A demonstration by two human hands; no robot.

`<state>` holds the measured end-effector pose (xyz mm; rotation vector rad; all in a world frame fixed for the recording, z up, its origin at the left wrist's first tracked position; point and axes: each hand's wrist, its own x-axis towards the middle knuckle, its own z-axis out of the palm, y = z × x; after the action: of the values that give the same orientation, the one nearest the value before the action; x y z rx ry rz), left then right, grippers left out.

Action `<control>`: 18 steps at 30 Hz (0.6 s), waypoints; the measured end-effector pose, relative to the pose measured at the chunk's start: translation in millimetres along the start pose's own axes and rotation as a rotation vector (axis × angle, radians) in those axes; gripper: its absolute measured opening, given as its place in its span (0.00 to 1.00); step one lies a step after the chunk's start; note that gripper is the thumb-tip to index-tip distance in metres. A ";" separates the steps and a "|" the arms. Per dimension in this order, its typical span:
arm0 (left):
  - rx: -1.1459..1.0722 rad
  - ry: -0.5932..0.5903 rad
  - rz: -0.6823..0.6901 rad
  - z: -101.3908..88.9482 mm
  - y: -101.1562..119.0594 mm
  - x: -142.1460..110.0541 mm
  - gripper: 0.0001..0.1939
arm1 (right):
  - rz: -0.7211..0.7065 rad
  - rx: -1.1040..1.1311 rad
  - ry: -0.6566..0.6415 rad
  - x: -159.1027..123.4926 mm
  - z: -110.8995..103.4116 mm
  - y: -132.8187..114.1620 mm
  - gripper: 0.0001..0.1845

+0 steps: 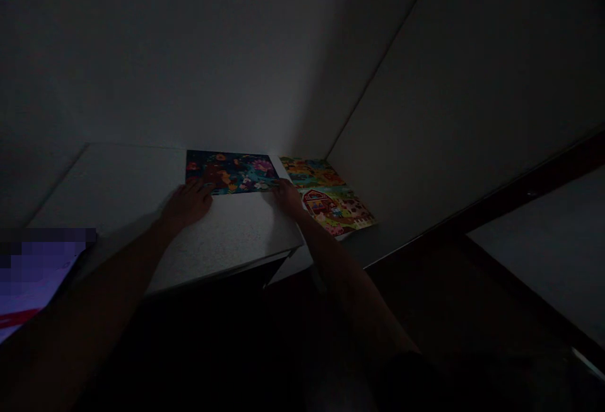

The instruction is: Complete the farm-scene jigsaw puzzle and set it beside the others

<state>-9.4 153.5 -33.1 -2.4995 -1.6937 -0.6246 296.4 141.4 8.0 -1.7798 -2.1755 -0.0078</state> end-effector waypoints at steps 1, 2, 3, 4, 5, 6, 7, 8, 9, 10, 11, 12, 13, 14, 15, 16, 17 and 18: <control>0.012 -0.015 0.002 -0.4 -0.3 -0.2 0.29 | -0.001 0.017 0.014 6.0 9.7 -14.3 0.26; 0.022 -0.035 0.002 -1.1 -0.3 -0.3 0.29 | 0.002 0.027 0.019 11.0 18.1 -25.7 0.28; 0.029 -0.052 0.003 -2.2 0.0 -0.5 0.29 | 0.001 0.035 0.011 14.7 24.9 -34.0 0.30; 0.026 -0.059 0.003 -3.5 0.6 -0.7 0.28 | -0.007 0.037 -0.015 16.9 30.0 -39.4 0.31; 0.022 -0.061 0.002 -4.9 1.3 -1.1 0.28 | -0.013 0.043 -0.034 17.9 33.5 -42.2 0.32; 0.021 -0.062 0.005 -6.4 2.3 -1.6 0.27 | -0.020 0.052 -0.054 17.7 35.7 -43.1 0.33; 0.026 -0.061 0.008 -7.8 3.3 -2.2 0.27 | -0.026 0.061 -0.071 16.8 36.8 -42.6 0.32; 0.033 -0.057 0.010 -9.0 4.2 -3.0 0.26 | -0.027 0.069 -0.077 15.6 37.3 -41.4 0.32; 0.037 -0.056 0.016 -9.7 4.9 -3.7 0.25 | -0.028 0.073 -0.084 14.2 37.6 -40.0 0.31; 0.041 -0.056 0.015 -10.0 5.4 -4.4 0.25 | -0.028 0.071 -0.083 13.0 37.8 -38.9 0.30; 0.046 -0.058 0.010 -9.8 5.6 -5.0 0.25 | -0.020 0.064 -0.077 12.0 38.2 -38.2 0.29; 0.051 -0.060 0.003 -9.1 5.5 -5.8 0.25 | -0.018 0.056 -0.073 11.2 38.8 -38.1 0.29; 0.055 -0.062 -0.006 -8.1 5.1 -6.6 0.25 | -0.017 0.055 -0.075 10.3 39.4 -38.5 0.29; 0.059 -0.062 -0.018 -6.8 4.7 -7.7 0.24 | -0.016 0.057 -0.077 9.3 40.1 -39.2 0.29; 0.060 -0.059 -0.025 -5.5 4.2 -9.2 0.24 | -0.021 0.057 -0.074 7.9 40.7 -40.3 0.29; 0.060 -0.056 -0.032 -4.3 3.9 -11.1 0.24 | -0.024 0.057 -0.072 6.1 41.1 -41.4 0.29; 0.058 -0.052 -0.038 -3.4 3.7 -13.4 0.24 | -0.025 0.054 -0.068 3.9 41.3 -42.7 0.28; 0.055 -0.048 -0.042 -2.8 3.6 -16.1 0.24 | -0.026 0.049 -0.066 1.3 41.3 -44.0 0.28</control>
<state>-12.1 137.2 -35.7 -2.4669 -1.7589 -0.5186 244.0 141.6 -21.9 -1.7485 -2.2243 0.0979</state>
